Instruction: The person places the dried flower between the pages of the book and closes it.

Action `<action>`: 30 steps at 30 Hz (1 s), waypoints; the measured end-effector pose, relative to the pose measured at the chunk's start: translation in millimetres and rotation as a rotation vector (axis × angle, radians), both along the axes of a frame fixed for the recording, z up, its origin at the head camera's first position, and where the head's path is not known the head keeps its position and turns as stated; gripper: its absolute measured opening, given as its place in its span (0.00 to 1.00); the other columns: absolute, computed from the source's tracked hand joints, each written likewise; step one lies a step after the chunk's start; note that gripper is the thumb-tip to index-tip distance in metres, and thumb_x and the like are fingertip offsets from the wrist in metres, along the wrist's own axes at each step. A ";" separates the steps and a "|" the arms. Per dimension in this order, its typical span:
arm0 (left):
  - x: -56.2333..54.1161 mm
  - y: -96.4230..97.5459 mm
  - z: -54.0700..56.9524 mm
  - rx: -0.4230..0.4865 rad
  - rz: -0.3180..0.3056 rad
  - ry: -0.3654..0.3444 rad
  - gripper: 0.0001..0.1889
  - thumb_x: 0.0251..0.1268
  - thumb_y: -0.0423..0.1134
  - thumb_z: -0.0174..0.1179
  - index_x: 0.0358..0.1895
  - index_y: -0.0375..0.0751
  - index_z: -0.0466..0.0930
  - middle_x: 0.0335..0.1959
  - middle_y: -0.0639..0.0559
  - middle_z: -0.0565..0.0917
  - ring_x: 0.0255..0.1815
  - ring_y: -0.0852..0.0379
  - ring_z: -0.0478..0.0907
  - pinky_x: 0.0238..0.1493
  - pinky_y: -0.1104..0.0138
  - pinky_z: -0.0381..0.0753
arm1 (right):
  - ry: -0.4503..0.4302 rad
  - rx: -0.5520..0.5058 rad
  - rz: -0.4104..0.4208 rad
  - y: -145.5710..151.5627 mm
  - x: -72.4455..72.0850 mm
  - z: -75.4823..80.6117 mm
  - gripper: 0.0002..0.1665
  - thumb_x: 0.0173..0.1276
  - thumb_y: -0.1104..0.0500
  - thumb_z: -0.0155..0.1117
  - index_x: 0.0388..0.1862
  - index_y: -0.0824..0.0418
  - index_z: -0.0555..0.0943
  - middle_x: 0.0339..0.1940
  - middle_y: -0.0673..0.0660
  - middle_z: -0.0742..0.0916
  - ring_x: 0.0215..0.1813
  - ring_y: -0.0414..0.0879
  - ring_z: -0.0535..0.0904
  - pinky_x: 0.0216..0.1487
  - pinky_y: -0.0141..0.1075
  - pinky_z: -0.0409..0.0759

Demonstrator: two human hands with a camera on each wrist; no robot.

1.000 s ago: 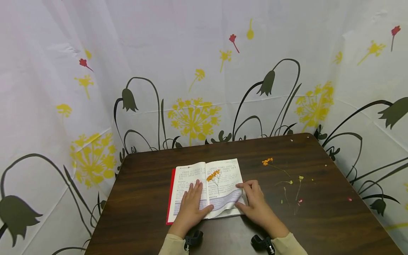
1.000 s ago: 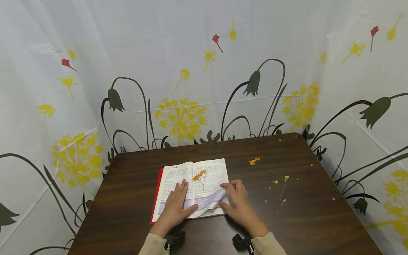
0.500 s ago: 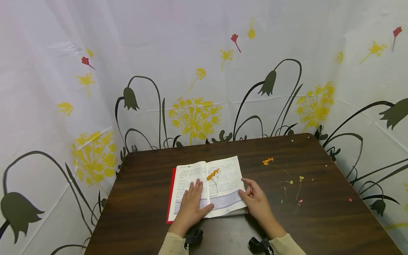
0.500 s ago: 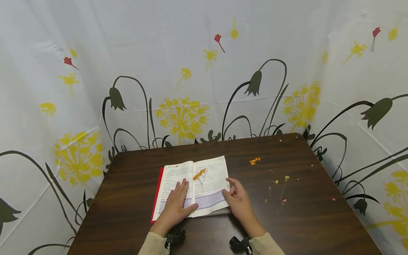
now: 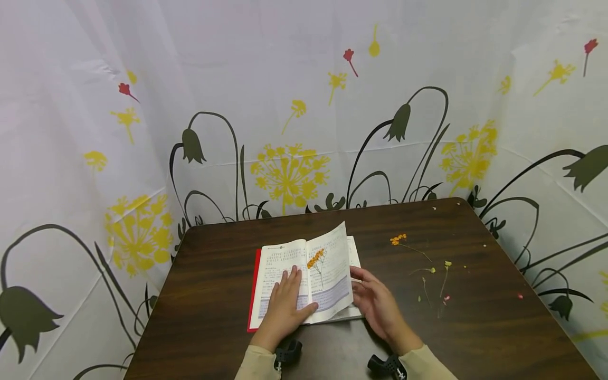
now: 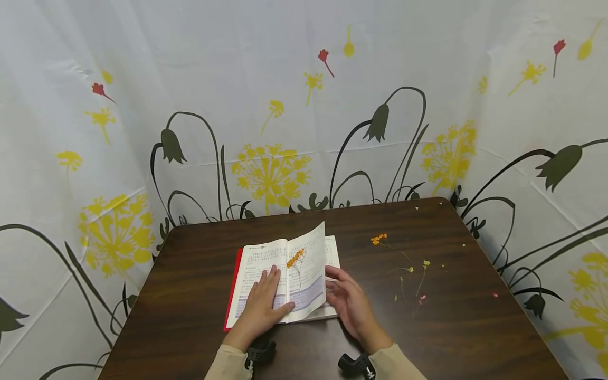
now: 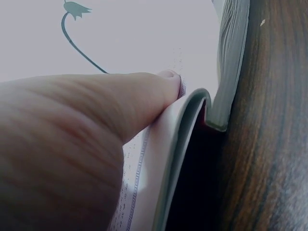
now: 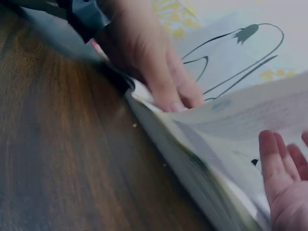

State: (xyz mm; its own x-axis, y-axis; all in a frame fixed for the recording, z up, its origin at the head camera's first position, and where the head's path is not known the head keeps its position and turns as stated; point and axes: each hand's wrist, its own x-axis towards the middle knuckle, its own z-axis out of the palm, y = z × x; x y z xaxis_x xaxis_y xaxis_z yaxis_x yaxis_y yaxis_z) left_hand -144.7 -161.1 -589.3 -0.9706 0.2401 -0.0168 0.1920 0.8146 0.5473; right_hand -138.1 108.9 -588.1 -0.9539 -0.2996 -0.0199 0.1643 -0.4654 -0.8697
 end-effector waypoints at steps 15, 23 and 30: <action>0.8 4.9 -0.9 0.040 -0.010 0.047 0.54 0.66 0.57 0.72 0.87 0.34 0.56 0.90 0.37 0.57 0.92 0.30 0.48 0.86 0.30 0.48 | 0.383 0.602 0.139 -10.1 1.9 -12.0 0.36 0.79 0.60 0.69 0.82 0.61 0.70 0.76 0.64 0.82 0.73 0.42 0.76 0.71 0.26 0.72; 1.9 2.1 -3.2 0.027 -0.008 0.048 0.54 0.67 0.58 0.72 0.87 0.34 0.57 0.90 0.37 0.57 0.92 0.31 0.48 0.86 0.31 0.48 | 0.466 0.476 0.187 -27.1 -1.5 -18.8 0.44 0.71 0.78 0.58 0.85 0.66 0.61 0.81 0.73 0.71 0.83 0.65 0.67 0.79 0.27 0.69; -0.6 -8.1 5.8 0.022 -0.001 0.050 0.50 0.68 0.56 0.72 0.86 0.34 0.61 0.89 0.35 0.59 0.90 0.28 0.51 0.85 0.29 0.51 | 0.452 0.677 0.155 -31.8 2.2 -15.7 0.34 0.81 0.58 0.67 0.81 0.60 0.71 0.79 0.62 0.80 0.81 0.55 0.73 0.78 0.29 0.69</action>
